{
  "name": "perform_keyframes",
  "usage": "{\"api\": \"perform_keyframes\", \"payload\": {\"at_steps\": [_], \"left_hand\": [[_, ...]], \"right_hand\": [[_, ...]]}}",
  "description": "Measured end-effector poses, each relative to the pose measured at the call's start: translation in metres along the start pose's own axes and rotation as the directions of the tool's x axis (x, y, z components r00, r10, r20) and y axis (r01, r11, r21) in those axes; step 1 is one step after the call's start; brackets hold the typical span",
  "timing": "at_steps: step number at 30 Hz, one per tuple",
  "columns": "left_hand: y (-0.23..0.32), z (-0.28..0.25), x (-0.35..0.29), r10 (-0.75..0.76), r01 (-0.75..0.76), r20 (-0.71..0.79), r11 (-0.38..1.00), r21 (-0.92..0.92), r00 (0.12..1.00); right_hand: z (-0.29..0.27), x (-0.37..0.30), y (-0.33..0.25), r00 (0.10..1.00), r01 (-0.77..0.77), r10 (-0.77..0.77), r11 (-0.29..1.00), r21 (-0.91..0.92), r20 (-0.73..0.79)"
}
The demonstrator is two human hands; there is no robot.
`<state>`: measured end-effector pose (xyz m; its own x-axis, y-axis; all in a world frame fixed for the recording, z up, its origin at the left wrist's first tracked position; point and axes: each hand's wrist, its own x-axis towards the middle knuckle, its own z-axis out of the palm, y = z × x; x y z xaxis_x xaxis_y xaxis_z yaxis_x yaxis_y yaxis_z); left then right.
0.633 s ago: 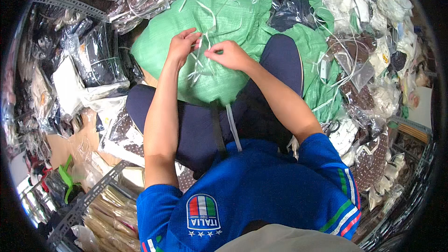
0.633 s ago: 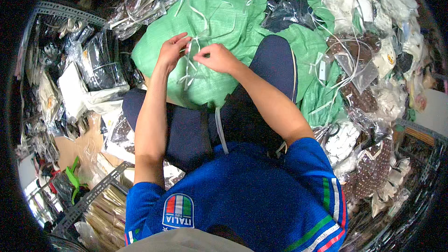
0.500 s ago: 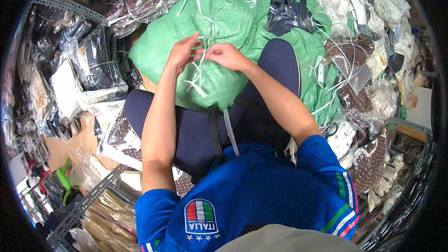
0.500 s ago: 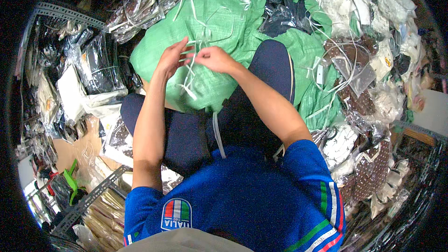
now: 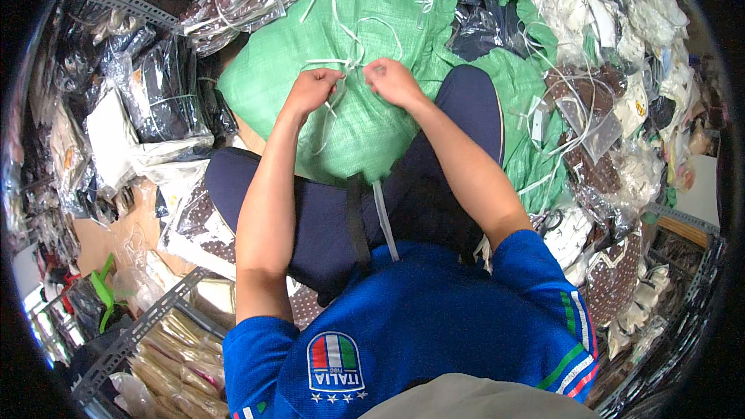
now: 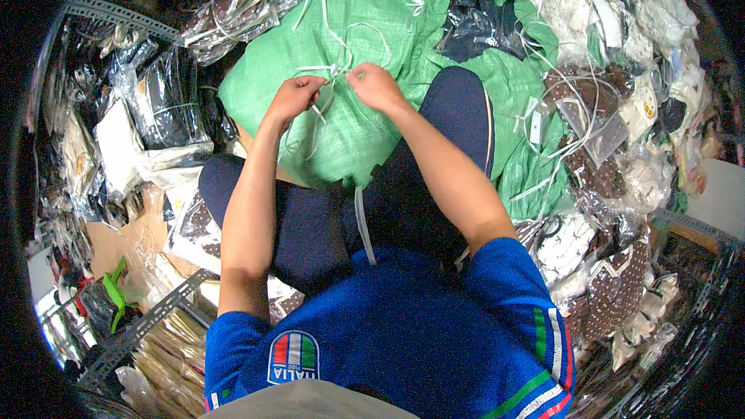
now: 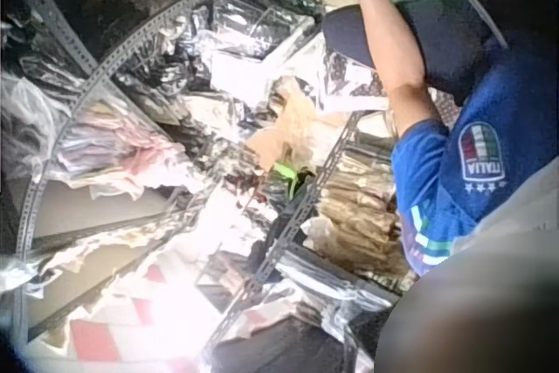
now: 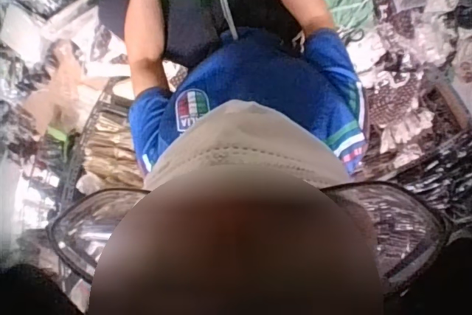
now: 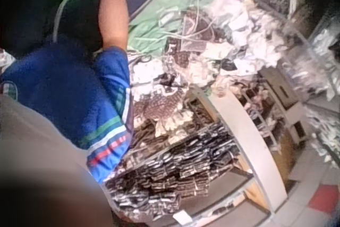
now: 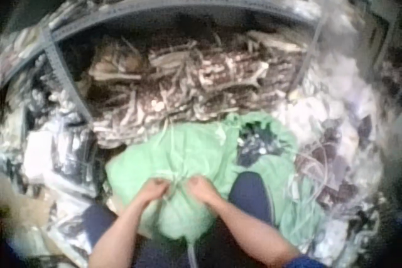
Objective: The person stands on a large green sack and uses white plastic ties to bundle and secure a stack of packaged polka-dotted garments. They repeatedly wrap the ties around the bundle, pull them tight, and tie knots to secure the package.
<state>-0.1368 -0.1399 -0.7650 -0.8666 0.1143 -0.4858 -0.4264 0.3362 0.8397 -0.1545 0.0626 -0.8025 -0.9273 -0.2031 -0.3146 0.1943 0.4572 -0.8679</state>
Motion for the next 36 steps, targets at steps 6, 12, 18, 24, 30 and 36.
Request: {"api": "perform_keyframes", "payload": {"at_steps": [6, 12, 18, 24, 30, 36], "left_hand": [[0.014, 0.005, -0.020, 0.017, -0.014, 0.166, 1.000, -0.023, 0.986], [0.012, 0.004, -0.019, 0.034, -0.052, 0.195, 0.994, 0.091, 0.980], [0.014, 0.003, -0.017, 0.131, -0.135, 0.042, 0.984, 0.116, 0.990], [0.012, 0.002, -0.011, 0.220, -0.223, -0.066, 0.974, -0.049, 0.973], [0.031, 0.007, -0.018, 0.006, -0.088, -0.178, 0.885, -0.456, 0.984], [0.029, 0.000, -0.020, 0.105, -0.177, -0.208, 0.913, -0.369, 0.973]], "right_hand": [[-0.010, -0.010, -0.030, 0.984, -0.132, 0.087, 0.943, 0.305, 0.155], [-0.009, -0.008, -0.022, 0.982, -0.066, -0.012, 0.911, 0.406, 0.186], [-0.011, -0.013, -0.027, 0.978, 0.026, -0.126, 0.864, 0.503, 0.167], [-0.010, -0.014, -0.031, 0.980, 0.058, -0.146, 0.855, 0.515, 0.132], [-0.003, -0.011, -0.023, 0.970, 0.171, -0.224, 0.901, 0.399, 0.090], [-0.005, -0.022, -0.038, 0.950, 0.302, -0.311, 0.876, 0.376, -0.038]]}}
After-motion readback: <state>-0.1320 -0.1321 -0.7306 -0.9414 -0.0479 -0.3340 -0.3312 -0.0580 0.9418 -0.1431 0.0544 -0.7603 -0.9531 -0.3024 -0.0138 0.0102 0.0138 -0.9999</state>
